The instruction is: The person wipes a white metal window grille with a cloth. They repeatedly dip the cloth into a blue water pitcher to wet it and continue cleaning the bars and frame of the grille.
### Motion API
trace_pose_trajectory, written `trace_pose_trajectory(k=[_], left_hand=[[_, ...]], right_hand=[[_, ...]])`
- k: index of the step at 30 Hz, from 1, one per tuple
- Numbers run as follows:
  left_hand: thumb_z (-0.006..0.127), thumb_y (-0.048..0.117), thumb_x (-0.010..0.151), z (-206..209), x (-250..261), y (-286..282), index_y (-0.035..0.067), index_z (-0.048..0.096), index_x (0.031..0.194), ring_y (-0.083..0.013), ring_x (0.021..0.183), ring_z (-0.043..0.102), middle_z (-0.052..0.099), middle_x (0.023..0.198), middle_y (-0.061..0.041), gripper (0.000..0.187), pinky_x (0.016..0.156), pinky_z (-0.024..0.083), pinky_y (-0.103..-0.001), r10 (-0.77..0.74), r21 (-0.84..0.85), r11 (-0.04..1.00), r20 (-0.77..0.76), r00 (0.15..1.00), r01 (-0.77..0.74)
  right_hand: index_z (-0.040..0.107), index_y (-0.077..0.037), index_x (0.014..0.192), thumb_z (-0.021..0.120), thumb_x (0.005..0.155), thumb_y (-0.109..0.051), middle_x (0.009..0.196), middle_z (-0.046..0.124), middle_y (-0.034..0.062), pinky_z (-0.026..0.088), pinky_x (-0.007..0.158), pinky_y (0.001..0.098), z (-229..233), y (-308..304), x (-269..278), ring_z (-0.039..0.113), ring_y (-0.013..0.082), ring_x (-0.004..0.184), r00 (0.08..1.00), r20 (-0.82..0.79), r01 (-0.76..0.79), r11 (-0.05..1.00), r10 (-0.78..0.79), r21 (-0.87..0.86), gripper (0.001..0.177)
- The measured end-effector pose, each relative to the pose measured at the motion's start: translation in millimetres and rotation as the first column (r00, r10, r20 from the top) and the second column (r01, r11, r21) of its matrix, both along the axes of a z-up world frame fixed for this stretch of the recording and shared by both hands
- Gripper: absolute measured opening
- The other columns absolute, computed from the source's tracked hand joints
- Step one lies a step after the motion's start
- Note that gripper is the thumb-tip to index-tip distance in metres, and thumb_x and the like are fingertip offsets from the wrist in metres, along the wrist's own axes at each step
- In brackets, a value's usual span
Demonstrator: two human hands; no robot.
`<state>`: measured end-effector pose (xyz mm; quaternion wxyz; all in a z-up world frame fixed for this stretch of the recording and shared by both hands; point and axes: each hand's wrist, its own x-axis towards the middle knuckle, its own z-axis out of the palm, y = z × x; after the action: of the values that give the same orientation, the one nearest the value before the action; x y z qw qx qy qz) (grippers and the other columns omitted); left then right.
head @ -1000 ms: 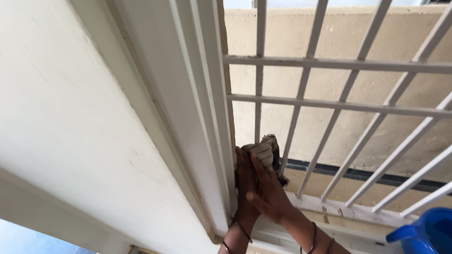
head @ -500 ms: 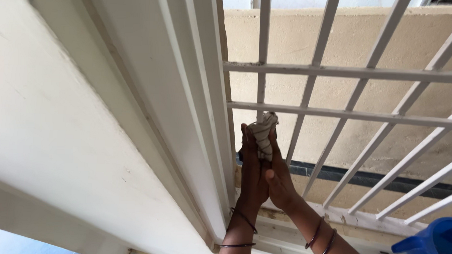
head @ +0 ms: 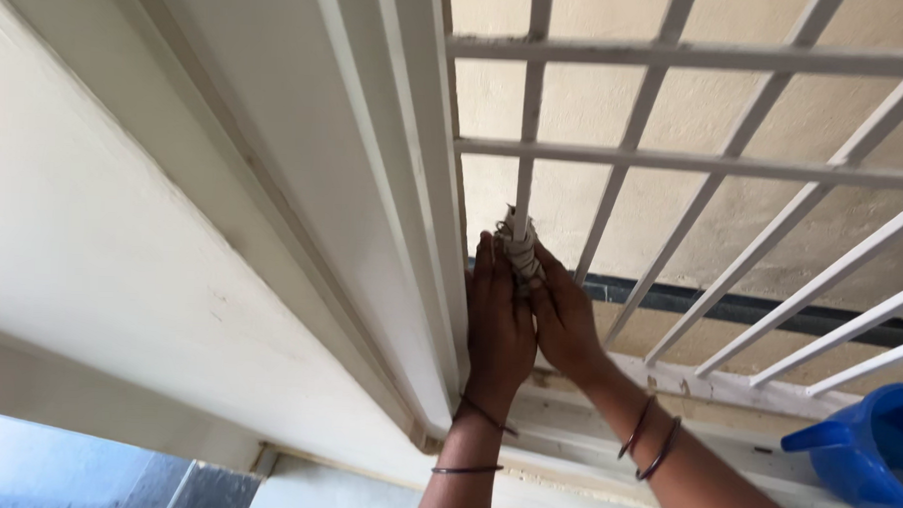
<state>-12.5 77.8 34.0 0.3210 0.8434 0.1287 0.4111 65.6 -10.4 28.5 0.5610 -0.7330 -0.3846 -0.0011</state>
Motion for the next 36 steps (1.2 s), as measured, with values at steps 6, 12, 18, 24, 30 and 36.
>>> trace_pose_trajectory(k=[6, 12, 18, 24, 30, 36], left_hand=[[0.051, 0.011, 0.098, -22.0, -23.2, -18.9, -0.012, 0.031, 0.154, -0.0496, 0.137, 0.041, 0.033, 0.157, -0.034, 0.064, 0.117, 0.031, -0.053, -0.002, -0.043, 0.999, -0.221, 0.975, -0.007], [0.063, 0.016, 0.091, -45.0, -72.6, -51.5, -0.006, 0.052, 0.138, -0.0483, 0.123, 0.053, 0.046, 0.15, -0.032, 0.052, 0.107, 0.041, -0.056, 0.12, 0.275, 0.96, -0.246, 0.962, -0.05], [0.062, 0.021, 0.087, -45.8, -60.4, -44.7, -0.006, 0.046, 0.147, -0.0399, 0.117, 0.051, 0.035, 0.154, -0.034, 0.067, 0.1, 0.041, -0.046, 0.249, 0.374, 0.926, -0.695, 0.674, 0.044], [0.063, 0.025, 0.087, -63.0, -46.3, -40.3, -0.005, 0.04, 0.147, -0.0377, 0.136, 0.037, 0.028, 0.159, -0.025, 0.071, 0.106, 0.034, -0.044, 0.217, 0.283, 0.959, -0.801, 0.558, 0.033], [0.066, 0.027, 0.081, -68.7, -41.9, -43.4, -0.003, 0.046, 0.144, -0.0379, 0.134, 0.04, 0.036, 0.155, -0.025, 0.072, 0.104, 0.036, -0.047, 0.344, 0.466, 0.881, -0.755, 0.559, 0.087], [0.068, 0.031, 0.071, -43.1, -36.3, -43.6, -0.008, 0.054, 0.142, -0.0423, 0.128, 0.048, 0.053, 0.14, -0.031, 0.081, 0.111, 0.034, -0.051, -0.04, 0.184, 0.915, -0.846, 0.532, 0.36]], right_hand=[[0.064, -0.007, 0.133, 0.057, 0.1, -0.014, 0.106, 0.077, 0.018, 0.061, 0.085, 0.0373, 3.3, -11.7, -23.2, 0.077, 0.0305, 0.093, 0.999, 0.025, 0.043, 0.9, -0.036, -0.433, 0.035], [0.063, -0.007, 0.131, 0.064, 0.086, -0.01, 0.111, 0.069, 0.0168, 0.058, 0.082, 0.043, 17.3, -61.0, -62.1, 0.07, 0.0352, 0.097, 0.963, 0.268, 0.141, 0.861, -0.006, -0.489, 0.045], [0.042, -0.012, 0.153, 0.052, 0.096, -0.009, 0.151, 0.044, 0.0148, 0.04, 0.112, 0.0403, -13.9, -43.0, -63.8, 0.043, 0.0314, 0.139, 0.99, 0.08, -0.035, 0.738, 0.12, -0.674, 0.058], [0.03, -0.011, 0.158, 0.048, 0.1, -0.012, 0.168, 0.024, 0.0096, 0.019, 0.126, 0.0381, -50.7, -31.3, -26.7, 0.017, 0.0255, 0.156, 0.934, -0.177, -0.339, 0.619, 0.309, -0.709, 0.061], [0.03, -0.005, 0.157, 0.056, 0.095, -0.016, 0.165, 0.025, 0.0141, 0.019, 0.125, 0.0375, -65.9, -36.5, -24.4, 0.017, 0.0279, 0.155, 0.923, -0.024, -0.246, 0.54, 0.384, -0.805, 0.068], [0.039, 0.0, 0.15, 0.049, 0.099, -0.02, 0.158, 0.038, 0.0175, 0.025, 0.123, 0.0384, -73.8, -74.6, -25.8, 0.03, 0.0304, 0.15, 0.956, 0.078, -0.107, 0.58, 0.284, -0.808, 0.056]])
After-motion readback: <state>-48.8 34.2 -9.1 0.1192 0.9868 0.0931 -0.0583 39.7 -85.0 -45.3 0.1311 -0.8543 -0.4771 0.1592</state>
